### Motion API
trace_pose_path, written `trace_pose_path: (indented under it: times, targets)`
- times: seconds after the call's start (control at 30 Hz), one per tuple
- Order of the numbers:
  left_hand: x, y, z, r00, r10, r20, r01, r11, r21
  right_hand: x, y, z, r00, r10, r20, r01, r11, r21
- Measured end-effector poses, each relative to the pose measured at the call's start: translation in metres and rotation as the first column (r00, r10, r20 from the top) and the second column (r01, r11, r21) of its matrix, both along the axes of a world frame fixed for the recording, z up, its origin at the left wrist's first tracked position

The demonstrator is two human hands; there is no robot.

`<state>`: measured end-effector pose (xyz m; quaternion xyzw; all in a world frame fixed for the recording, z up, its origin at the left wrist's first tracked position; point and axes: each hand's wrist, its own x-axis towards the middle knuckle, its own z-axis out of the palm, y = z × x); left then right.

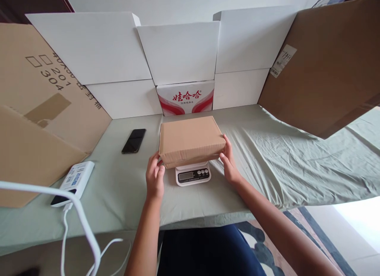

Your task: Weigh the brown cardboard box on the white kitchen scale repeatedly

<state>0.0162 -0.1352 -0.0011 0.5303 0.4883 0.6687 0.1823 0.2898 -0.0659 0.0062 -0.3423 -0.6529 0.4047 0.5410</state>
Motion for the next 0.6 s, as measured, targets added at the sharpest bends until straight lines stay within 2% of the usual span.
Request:
trace_pose_path:
  times: [0.23,0.37,0.6]
  targets:
    - [0.0036,0.0004,0.004,0.997,0.075,0.032,-0.075,0.997,-0.016,0.0001,0.0033,-0.0007,0.998,-0.004,-0.066,0.002,1.0,-0.028]
    - [0.0047,0.0003,0.0055,0.996,0.067,0.064,-0.064,0.997,-0.043,0.001,0.0044,-0.0005,0.992,-0.02,-0.123,0.015,0.999,-0.041]
    - [0.0038,0.0005,0.0049,0.994,0.053,0.099,-0.045,0.996,-0.081,0.0007,0.0003,0.0069,0.996,0.022,-0.084,-0.026,0.999,-0.047]
